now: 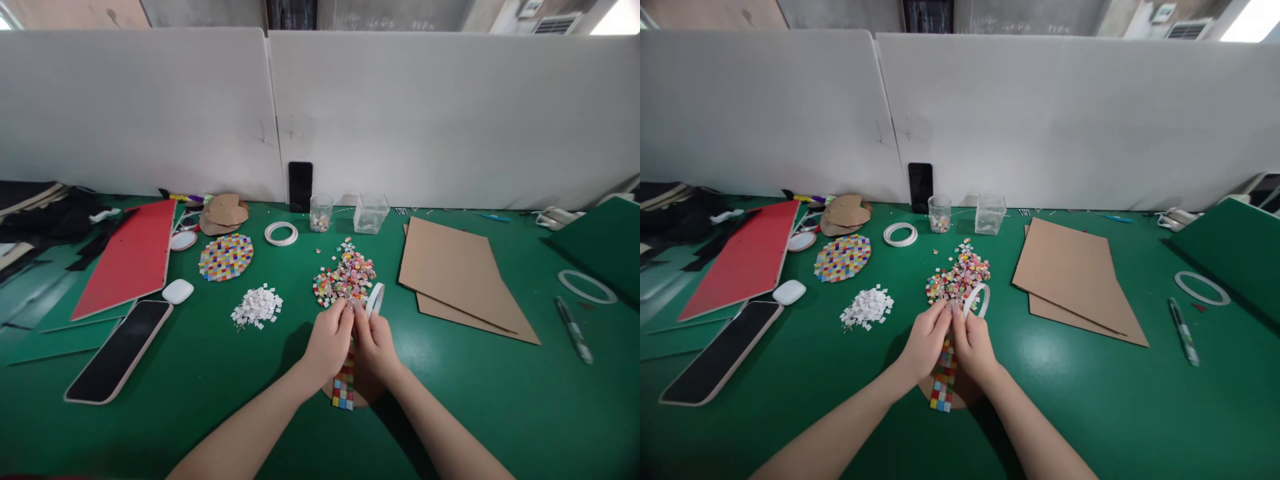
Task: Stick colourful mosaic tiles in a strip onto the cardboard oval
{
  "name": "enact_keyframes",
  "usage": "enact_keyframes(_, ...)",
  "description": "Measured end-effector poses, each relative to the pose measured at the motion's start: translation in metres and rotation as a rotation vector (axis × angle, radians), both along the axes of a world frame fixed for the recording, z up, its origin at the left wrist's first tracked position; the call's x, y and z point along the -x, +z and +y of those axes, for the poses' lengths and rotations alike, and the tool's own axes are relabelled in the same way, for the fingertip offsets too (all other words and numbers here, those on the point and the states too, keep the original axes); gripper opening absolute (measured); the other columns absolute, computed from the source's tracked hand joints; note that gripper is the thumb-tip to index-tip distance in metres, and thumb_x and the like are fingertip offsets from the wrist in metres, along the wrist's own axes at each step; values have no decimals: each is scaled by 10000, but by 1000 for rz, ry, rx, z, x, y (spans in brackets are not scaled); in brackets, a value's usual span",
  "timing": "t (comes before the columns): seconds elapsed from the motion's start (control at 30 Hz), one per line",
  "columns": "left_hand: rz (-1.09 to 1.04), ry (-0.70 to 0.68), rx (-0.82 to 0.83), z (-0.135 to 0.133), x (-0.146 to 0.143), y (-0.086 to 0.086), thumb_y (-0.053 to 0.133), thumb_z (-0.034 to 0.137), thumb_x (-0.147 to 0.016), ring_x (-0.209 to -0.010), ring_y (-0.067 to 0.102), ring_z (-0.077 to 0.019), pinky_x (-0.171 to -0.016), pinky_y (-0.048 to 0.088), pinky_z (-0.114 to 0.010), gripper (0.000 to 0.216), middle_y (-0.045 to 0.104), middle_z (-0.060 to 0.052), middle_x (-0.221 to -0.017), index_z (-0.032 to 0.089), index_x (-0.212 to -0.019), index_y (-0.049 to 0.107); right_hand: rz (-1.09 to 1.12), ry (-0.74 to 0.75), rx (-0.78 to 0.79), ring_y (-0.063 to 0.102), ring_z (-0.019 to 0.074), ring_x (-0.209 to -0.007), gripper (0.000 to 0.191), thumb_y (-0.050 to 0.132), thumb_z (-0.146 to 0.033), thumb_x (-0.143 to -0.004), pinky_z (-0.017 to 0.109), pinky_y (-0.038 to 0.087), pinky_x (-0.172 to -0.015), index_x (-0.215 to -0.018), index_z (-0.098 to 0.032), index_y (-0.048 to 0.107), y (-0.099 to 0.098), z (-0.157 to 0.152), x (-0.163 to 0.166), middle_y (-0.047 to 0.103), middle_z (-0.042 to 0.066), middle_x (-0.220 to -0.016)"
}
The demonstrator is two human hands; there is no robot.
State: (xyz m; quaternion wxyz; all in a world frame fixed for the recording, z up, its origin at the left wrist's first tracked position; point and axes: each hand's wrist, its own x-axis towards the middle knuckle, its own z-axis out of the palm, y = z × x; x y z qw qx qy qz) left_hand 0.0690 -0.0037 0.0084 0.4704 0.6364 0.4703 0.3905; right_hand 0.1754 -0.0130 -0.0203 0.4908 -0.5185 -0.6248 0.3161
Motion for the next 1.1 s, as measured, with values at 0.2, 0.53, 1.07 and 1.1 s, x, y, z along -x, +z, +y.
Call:
enact_keyframes(0.2,28,-20,-18,2,2,0,312,262,-923,-621,482,-141,-576,331,-246,244,508,3,-675,196,-712,414,-53,27,-21,597,175,-610,317,332,-326,-940,258,458,-551,-807,-175,576,2,1,-4,633,44,-682)
enact_keyframes(0.53,55,-8,1,1,3,0,317,269,-915,-570,440,-127,-551,313,-241,257,475,17,-628,197,-678,387,-130,98,-5,520,159,-533,339,310,-345,-943,251,412,-508,-733,-191,526,0,2,-10,547,19,-588)
enact_keyframes(1.07,-127,42,126,5,1,0,315,364,-913,-576,434,-119,-543,355,-226,326,437,23,-599,182,-665,425,-11,40,1,390,97,-461,372,308,-370,-947,209,314,-419,-634,-196,409,4,1,-2,452,-28,-532)
enact_keyframes(1.1,-151,37,138,4,0,0,308,370,-917,-585,445,-121,-550,368,-225,329,443,20,-609,180,-683,439,-1,29,4,401,99,-465,373,308,-376,-947,208,321,-420,-639,-195,416,4,0,-2,462,-24,-537)
